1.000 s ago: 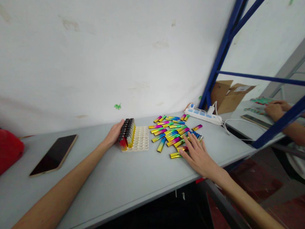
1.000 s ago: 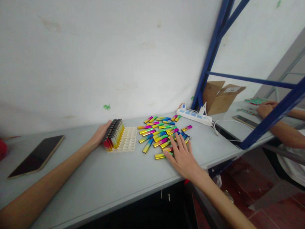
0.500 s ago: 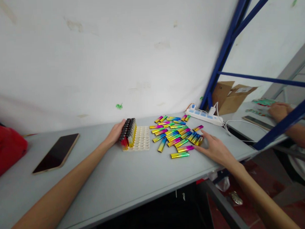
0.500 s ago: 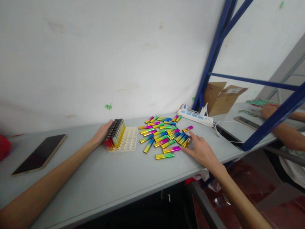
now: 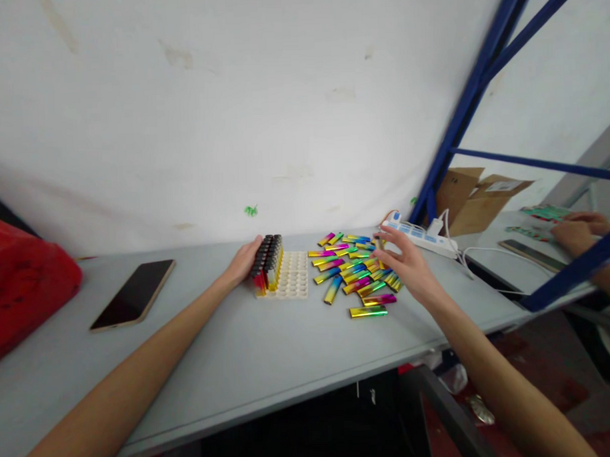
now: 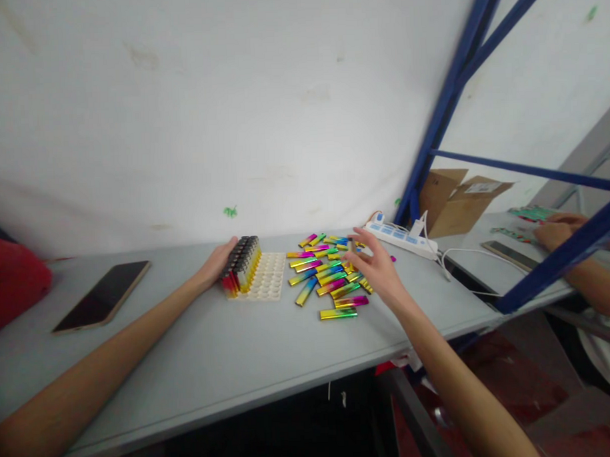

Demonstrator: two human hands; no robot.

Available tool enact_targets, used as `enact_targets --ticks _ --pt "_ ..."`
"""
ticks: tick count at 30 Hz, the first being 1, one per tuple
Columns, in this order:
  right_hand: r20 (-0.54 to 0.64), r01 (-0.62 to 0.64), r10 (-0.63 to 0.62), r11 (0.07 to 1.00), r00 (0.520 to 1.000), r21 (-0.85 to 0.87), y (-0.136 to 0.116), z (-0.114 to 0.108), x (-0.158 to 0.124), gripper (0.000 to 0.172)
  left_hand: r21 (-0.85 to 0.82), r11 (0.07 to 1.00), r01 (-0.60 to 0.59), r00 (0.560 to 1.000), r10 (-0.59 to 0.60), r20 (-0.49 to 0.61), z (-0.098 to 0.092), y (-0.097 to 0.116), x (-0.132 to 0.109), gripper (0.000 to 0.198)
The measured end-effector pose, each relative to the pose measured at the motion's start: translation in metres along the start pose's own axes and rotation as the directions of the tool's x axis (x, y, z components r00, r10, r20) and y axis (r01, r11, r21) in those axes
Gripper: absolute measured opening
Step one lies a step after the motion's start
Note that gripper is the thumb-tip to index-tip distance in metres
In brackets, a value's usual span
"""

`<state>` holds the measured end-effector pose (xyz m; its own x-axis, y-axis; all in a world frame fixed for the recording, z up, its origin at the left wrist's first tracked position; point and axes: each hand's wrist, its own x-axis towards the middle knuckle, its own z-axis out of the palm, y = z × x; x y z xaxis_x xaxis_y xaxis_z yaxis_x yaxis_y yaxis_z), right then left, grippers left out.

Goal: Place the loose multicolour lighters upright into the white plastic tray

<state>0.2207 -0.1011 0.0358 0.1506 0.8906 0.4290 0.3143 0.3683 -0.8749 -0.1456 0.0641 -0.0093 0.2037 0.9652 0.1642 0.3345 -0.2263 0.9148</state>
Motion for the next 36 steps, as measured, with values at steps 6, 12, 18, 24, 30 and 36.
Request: enact_targets --ticks 6,12,18,24,30,36 --pt "0.337 -0.049 -0.047 0.961 0.94 0.27 -0.024 0.106 0.054 0.06 -0.003 1.0 -0.014 1.0 0.014 -0.006 0.001 0.001 -0.001 0.091" --pt "0.429 -0.156 0.0 0.931 0.903 0.329 -0.01 0.151 0.046 0.041 0.003 0.999 -0.05 0.999 0.05 0.017 0.001 0.002 -0.002 0.086" --pt "0.427 -0.202 0.094 0.955 0.9 0.217 -0.011 0.152 0.024 0.043 0.007 0.998 -0.07 0.998 0.07 -0.003 0.001 -0.001 0.0 0.083" --pt "0.363 -0.002 -0.012 0.999 0.932 0.04 -0.005 0.162 0.019 0.058 0.008 0.998 -0.065 0.998 0.065 0.009 0.002 0.0 -0.002 0.086" --pt "0.251 0.091 -0.052 0.985 0.967 -0.146 0.0 0.168 0.015 0.054 0.025 0.998 -0.062 0.998 0.062 0.005 0.002 0.004 -0.004 0.086" --pt "0.256 0.127 -0.076 0.973 0.964 -0.192 -0.003 0.17 0.012 0.04 0.008 0.997 -0.079 0.997 0.079 0.011 0.002 0.001 -0.002 0.082"
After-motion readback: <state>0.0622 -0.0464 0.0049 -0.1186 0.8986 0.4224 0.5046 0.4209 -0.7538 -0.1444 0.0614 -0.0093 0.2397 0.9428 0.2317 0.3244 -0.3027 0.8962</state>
